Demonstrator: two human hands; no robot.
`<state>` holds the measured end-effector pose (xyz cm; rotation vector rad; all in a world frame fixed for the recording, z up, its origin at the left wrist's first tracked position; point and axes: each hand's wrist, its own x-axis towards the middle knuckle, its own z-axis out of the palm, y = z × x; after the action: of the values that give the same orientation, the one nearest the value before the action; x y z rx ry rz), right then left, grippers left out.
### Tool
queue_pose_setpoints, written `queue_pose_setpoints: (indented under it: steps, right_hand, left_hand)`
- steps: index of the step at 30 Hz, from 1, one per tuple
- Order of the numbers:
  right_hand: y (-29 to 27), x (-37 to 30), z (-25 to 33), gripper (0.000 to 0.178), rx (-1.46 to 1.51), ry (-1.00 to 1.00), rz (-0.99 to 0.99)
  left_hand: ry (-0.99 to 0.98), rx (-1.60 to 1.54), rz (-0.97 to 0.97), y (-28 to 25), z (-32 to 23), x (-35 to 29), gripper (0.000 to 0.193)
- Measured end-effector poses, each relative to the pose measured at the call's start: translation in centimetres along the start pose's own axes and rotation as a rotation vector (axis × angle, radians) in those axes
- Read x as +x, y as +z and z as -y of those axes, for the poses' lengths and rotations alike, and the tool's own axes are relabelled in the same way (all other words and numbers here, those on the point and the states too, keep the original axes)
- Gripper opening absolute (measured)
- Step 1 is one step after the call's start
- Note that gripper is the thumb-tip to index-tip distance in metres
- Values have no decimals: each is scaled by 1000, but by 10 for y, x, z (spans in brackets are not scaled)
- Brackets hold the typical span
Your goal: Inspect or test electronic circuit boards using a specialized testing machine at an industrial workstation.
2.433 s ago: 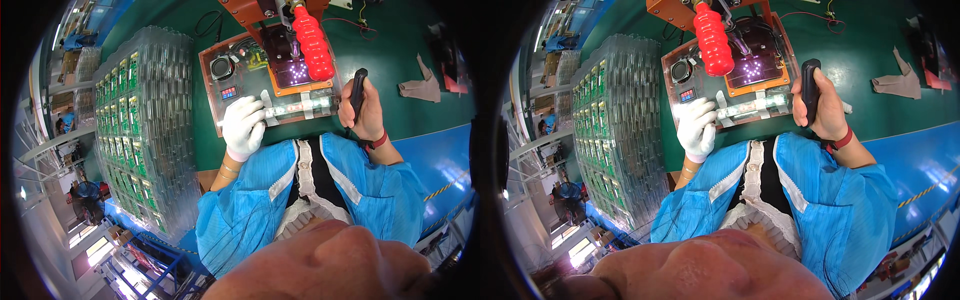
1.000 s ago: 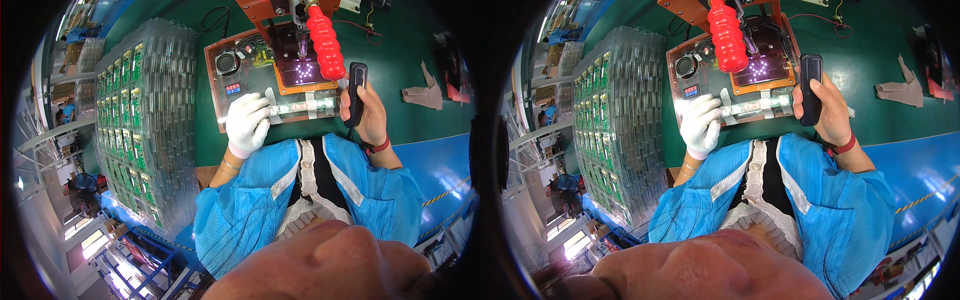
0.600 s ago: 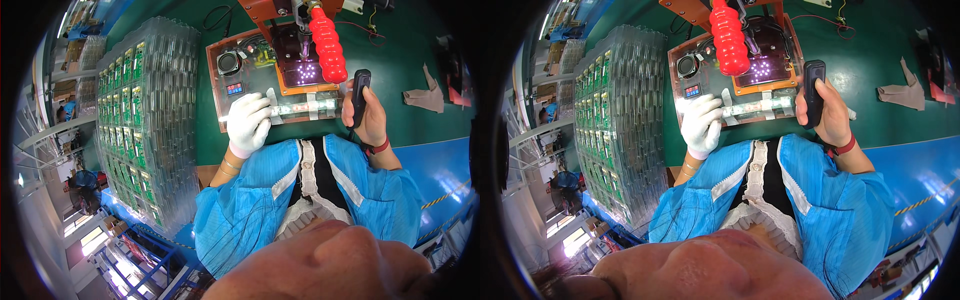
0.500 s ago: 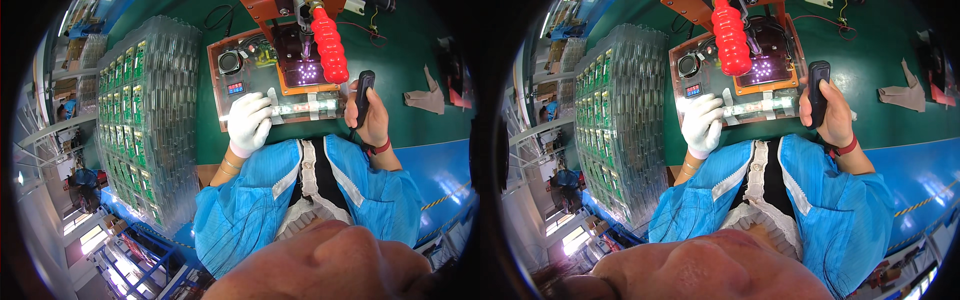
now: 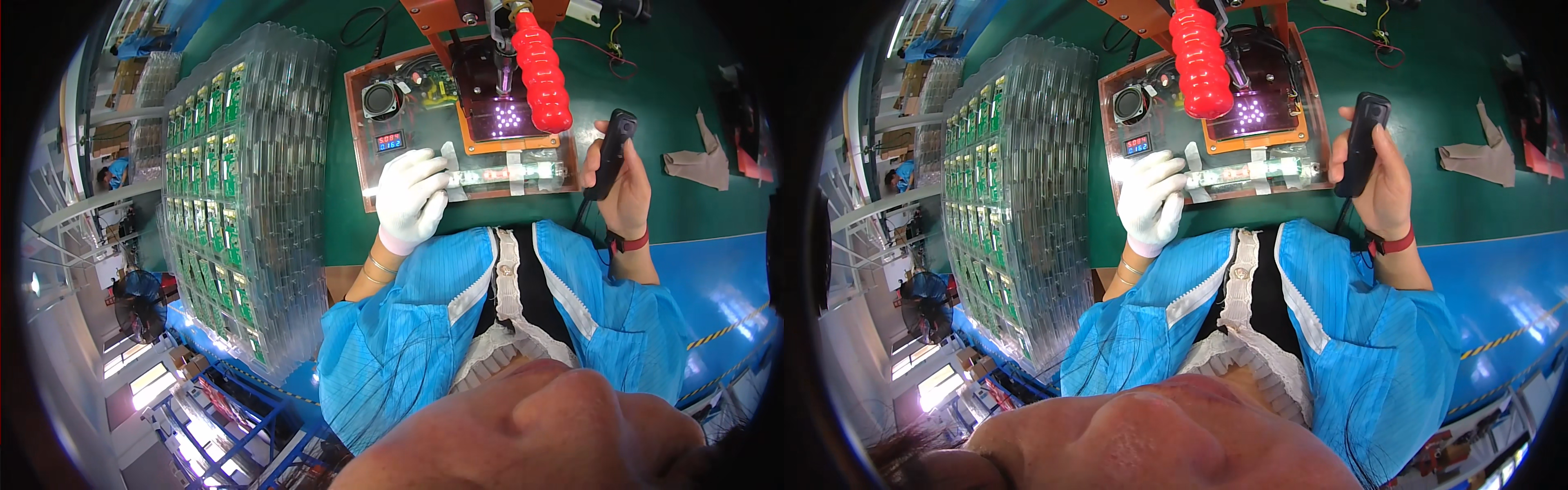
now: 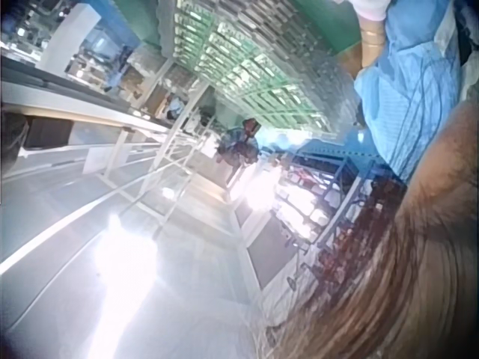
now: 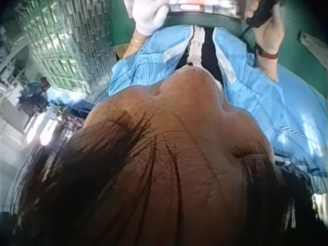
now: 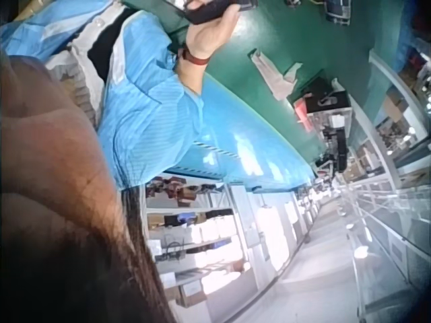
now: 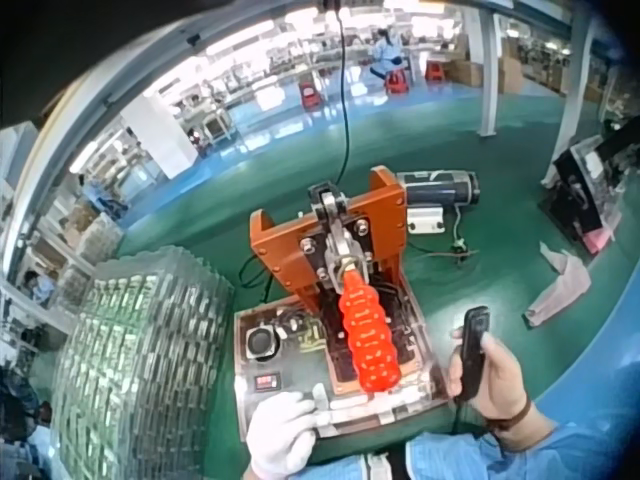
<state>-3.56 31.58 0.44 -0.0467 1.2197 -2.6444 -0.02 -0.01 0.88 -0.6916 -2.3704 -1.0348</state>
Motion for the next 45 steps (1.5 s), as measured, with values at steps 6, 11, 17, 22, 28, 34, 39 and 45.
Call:
queue_pose_setpoints:
  steps: [6,11,17,22,28,34,39,45]
  right_hand:
    - [-9,-8,10,45,-805,-251,-79]
    - [-8,-9,10,53,-1106,-276,5]
    - [-11,4,4,53,-1145,-198,46]
    - [-10,2,0,52,-1167,-199,-6]
    - [-13,-10,0,49,-1097,-215,130]
    - [-24,-12,1,47,-977,-178,189]
    - [-26,-10,5,47,-955,-144,277]
    - [-19,1,12,48,-791,3,-110]
  left_hand:
    - [9,-29,-21,-9,6,-11,15]
    - [-88,-23,-218,-21,20,-27,16]
    - [-123,-18,-280,-25,27,-34,18]
    - [-136,-15,-295,-22,26,-32,17]
    - [-185,-24,-316,-26,27,-36,17]
    - [-287,-89,-325,-32,34,-47,25]
    - [-580,-89,-344,-26,33,-52,40]
    - [-618,-39,-188,-29,39,-43,55]
